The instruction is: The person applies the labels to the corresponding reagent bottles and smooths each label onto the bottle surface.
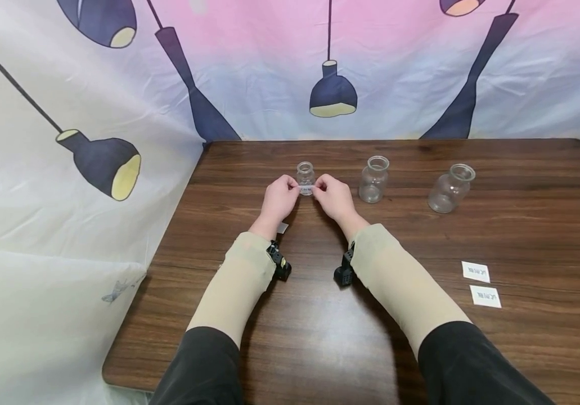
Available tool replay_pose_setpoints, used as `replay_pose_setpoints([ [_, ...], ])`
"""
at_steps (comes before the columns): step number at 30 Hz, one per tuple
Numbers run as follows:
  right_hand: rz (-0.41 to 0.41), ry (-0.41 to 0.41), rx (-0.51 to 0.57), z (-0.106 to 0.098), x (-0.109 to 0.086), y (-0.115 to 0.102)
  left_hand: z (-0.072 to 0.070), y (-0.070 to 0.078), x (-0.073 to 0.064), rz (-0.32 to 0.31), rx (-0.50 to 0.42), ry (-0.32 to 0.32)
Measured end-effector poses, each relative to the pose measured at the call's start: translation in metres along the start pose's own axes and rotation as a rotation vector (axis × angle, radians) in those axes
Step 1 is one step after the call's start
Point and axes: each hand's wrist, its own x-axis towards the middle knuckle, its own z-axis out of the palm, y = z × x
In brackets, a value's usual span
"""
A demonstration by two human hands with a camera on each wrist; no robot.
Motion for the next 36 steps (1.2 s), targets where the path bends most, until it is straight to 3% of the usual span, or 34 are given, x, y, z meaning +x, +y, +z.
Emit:
replay_pose_setpoints([
  [8,-0.016,-0.02,-0.001,-0.002,0.002,0.0,0.001,-0.001,0.001,-0.028,-0.063,-0.008],
  [36,-0.019,-0.053,0.022,-0.001,0.003,0.007,0.001,-0.014,0.001,-0.025,-0.179,-0.04],
])
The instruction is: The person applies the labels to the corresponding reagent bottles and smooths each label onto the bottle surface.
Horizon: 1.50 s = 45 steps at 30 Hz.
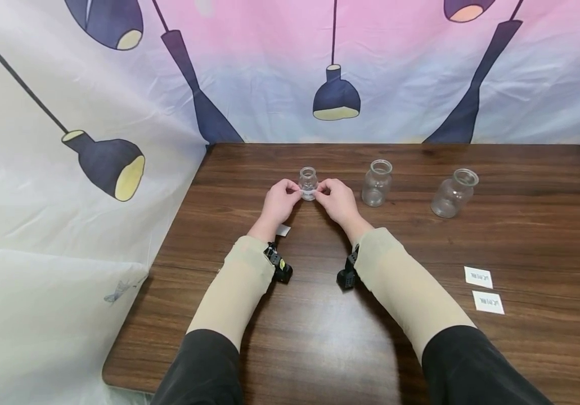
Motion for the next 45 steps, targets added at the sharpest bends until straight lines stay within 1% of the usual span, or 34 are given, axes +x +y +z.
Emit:
replay_pose_setpoints([
  [4,0.012,0.0,0.007,0.0,-0.001,0.0,0.001,-0.003,0.0,0.01,-0.068,0.009],
  [6,0.031,-0.001,0.034,0.0,-0.002,0.001,0.001,-0.003,0.0,0.019,-0.11,0.0],
  [11,0.064,-0.018,0.152,0.0,-0.002,0.002,-0.002,-0.005,0.0,0.037,-0.179,-0.058],
  [15,0.047,-0.042,0.192,0.0,-0.002,0.003,-0.006,-0.007,0.0,0.047,-0.179,-0.099],
  [18,0.031,-0.058,0.172,-0.001,0.0,0.002,-0.007,-0.005,0.0,0.069,-0.139,-0.129],
  [22,0.007,-0.07,0.114,-0.002,0.001,0.003,-0.007,0.0,0.001,0.1,-0.09,-0.157],
  [26,-0.008,-0.094,0.079,-0.003,0.0,0.001,-0.007,0.002,0.001,0.101,-0.063,-0.164],
  [28,-0.005,-0.102,0.067,-0.003,-0.001,0.001,-0.007,0.002,0.001,0.099,-0.048,-0.171],
  [31,0.002,-0.108,0.047,-0.004,-0.002,0.0,-0.009,0.0,0.002,0.113,-0.032,-0.183],
  [37,0.002,-0.124,0.007,-0.007,-0.001,0.003,-0.012,-0.004,0.004,0.145,-0.035,-0.194],
  [40,0.004,-0.128,-0.016,-0.007,-0.002,0.003,-0.013,-0.005,0.004,0.142,-0.054,-0.212],
  [45,-0.001,-0.135,-0.039,-0.007,-0.003,0.003,-0.015,-0.008,0.004,0.115,-0.12,-0.236],
])
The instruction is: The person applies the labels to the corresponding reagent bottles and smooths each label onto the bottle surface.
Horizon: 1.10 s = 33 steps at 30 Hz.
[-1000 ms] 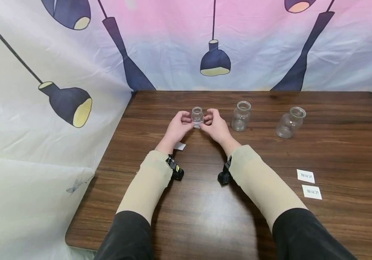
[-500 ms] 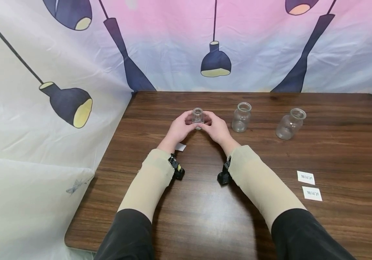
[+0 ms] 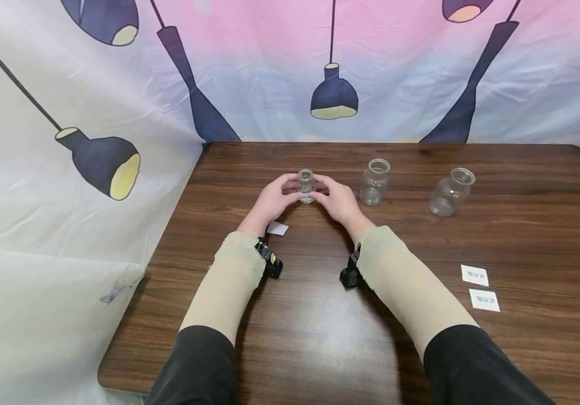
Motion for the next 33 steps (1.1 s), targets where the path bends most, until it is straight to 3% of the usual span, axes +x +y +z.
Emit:
replay_pose_setpoints([
  [16,-0.007,0.013,-0.015,0.001,-0.002,0.0,-0.003,-0.008,-0.001,0.023,-0.044,-0.007],
  [26,-0.012,-0.066,0.042,0.001,-0.002,0.004,-0.002,-0.012,0.001,0.048,-0.044,-0.067],
  [33,-0.046,-0.066,0.037,0.004,0.001,0.002,0.001,-0.011,0.005,0.045,0.037,-0.054],
])
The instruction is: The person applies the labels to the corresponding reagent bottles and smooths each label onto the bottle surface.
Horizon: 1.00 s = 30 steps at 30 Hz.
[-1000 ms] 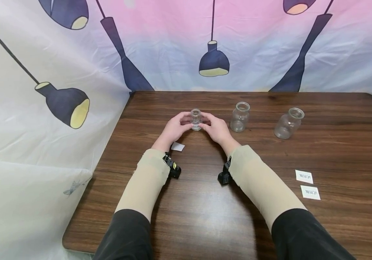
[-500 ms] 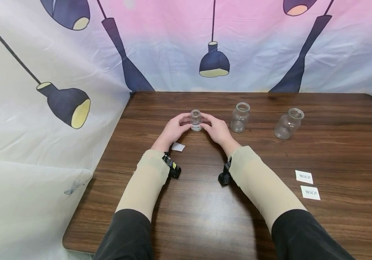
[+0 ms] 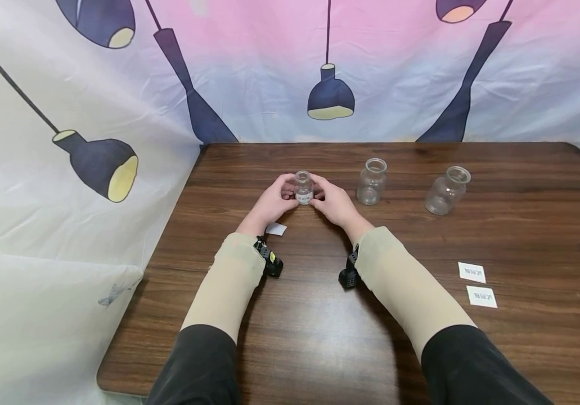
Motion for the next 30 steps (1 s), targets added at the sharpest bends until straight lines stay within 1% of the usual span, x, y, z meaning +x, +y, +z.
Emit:
replay_pose_setpoints([
  [3,0.011,0.03,-0.014,0.0018,0.0017,-0.001,0.0004,-0.0001,0.0017,-0.008,0.032,0.027],
  [7,0.022,0.054,-0.025,0.0037,0.0013,-0.0012,0.0001,-0.001,0.0014,-0.022,0.052,0.032],
  [16,0.042,0.057,-0.064,0.0031,-0.0013,0.0001,0.0012,0.0002,-0.0005,-0.03,0.066,0.018],
  [22,0.025,0.058,-0.073,0.0045,-0.0015,-0.0008,0.0002,0.0004,-0.0024,-0.04,0.072,0.027],
  [26,0.016,0.071,-0.08,0.0041,-0.0013,0.0,-0.0001,0.0013,-0.0013,-0.041,0.066,0.03],
  [30,0.015,0.067,-0.074,0.0042,-0.0016,0.0004,0.0,0.0019,-0.0012,-0.049,0.071,0.026],
])
